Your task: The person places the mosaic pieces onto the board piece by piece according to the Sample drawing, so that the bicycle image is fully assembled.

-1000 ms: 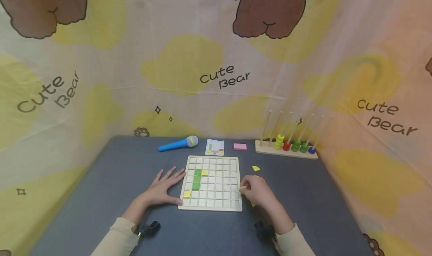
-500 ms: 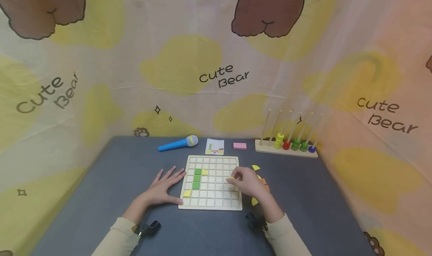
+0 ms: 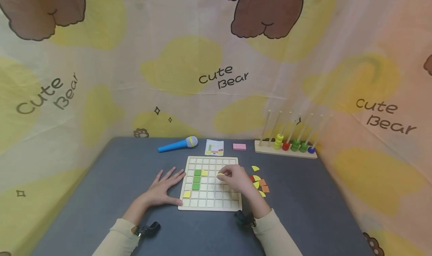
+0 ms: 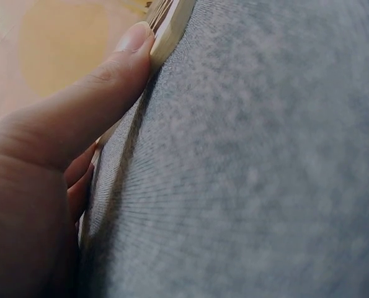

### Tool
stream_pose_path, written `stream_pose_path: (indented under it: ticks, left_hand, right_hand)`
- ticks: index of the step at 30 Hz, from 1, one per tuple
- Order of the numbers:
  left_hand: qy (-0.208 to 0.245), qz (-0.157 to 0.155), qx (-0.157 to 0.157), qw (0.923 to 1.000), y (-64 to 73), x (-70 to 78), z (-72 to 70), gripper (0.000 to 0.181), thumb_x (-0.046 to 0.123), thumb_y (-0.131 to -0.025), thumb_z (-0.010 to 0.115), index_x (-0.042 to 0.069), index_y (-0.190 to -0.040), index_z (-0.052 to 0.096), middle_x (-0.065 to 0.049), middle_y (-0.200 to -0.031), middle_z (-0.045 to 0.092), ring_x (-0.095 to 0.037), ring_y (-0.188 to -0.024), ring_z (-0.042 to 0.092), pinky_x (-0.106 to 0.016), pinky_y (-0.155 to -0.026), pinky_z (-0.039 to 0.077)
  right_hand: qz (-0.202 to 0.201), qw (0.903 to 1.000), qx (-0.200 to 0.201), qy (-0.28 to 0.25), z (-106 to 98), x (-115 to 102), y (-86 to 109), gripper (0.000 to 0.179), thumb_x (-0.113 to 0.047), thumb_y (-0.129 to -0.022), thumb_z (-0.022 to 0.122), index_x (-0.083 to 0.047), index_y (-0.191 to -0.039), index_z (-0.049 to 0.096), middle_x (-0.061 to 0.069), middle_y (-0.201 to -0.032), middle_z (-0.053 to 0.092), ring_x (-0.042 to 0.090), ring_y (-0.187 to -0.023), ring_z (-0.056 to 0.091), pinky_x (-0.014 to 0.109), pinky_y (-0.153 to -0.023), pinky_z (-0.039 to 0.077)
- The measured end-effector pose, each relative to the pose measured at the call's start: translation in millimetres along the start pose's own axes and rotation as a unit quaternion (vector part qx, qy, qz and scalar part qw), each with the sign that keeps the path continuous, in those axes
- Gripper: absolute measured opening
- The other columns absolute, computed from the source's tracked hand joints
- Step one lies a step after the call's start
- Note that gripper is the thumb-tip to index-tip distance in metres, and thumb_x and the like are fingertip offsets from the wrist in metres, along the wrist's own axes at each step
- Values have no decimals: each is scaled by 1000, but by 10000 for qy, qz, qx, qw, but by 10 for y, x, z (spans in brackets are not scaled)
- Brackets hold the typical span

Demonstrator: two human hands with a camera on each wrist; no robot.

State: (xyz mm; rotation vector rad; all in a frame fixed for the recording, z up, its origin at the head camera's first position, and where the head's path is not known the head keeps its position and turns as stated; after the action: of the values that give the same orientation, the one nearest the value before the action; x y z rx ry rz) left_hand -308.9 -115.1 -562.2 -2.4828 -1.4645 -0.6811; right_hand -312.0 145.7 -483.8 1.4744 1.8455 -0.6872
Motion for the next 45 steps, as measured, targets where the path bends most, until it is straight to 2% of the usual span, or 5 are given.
stream_pose_path:
  ticks: [9,16,21,27,45]
  left_hand:
    - [-26,1,-65,10000,7,20,-7,114,81,-69,70,32,-161,25,10,-169,19,-28,-158,3,-62,-122,-7]
    - [-22,49,-11,10000,33,42,2,112,80,-70,71,29,-161,29,6,-168,23,-31,-158,7,-65,-121,-5]
    - [-33,22,4,10000,47,34,11,111,80,-70,71,30,-161,29,7,-168,24,-30,-158,7,-64,-122,-5]
    - [-6,46,59,10000,28,41,-16,111,79,-70,71,30,-160,30,7,-168,24,-31,-158,7,-64,-122,-5]
    - [-16,130,83,9999,5,49,-36,112,79,-70,72,29,-161,29,6,-168,24,-31,-158,8,-64,-121,-6]
  right_hand:
    - [-14,9995,-206,-255,171,-72,-79,11,-19,-89,79,-11,-90,71,-1,-80,66,14,-71,57,26,-63,49]
    - [-247,9988,-428,-21,324,-165,-106,9,-22,-87,81,-18,-82,75,-4,-76,63,15,-73,54,28,-65,44]
    - [-197,9983,-544,-73,462,-179,-127,10,-23,-84,83,-17,-83,75,-5,-75,64,15,-71,55,28,-64,45]
    - [-4,9985,-489,-250,581,-183,-159,12,-24,-83,85,-16,-82,76,-4,-74,67,15,-69,57,29,-61,47]
    - [-179,9970,-572,494,895,-320,-127,13,-23,-85,82,-19,-74,76,-9,-63,63,10,-59,56,26,-54,43]
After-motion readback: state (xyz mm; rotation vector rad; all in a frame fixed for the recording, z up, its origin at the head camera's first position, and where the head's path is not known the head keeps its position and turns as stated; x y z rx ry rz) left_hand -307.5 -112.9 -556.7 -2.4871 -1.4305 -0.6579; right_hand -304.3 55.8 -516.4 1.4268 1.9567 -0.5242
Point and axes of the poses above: each hand's wrist, its own y-axis away from the middle knuckle, its own z-axis out of the palm, x = y × z, the point moved 10 cm from there along -y, towards the middle knuckle
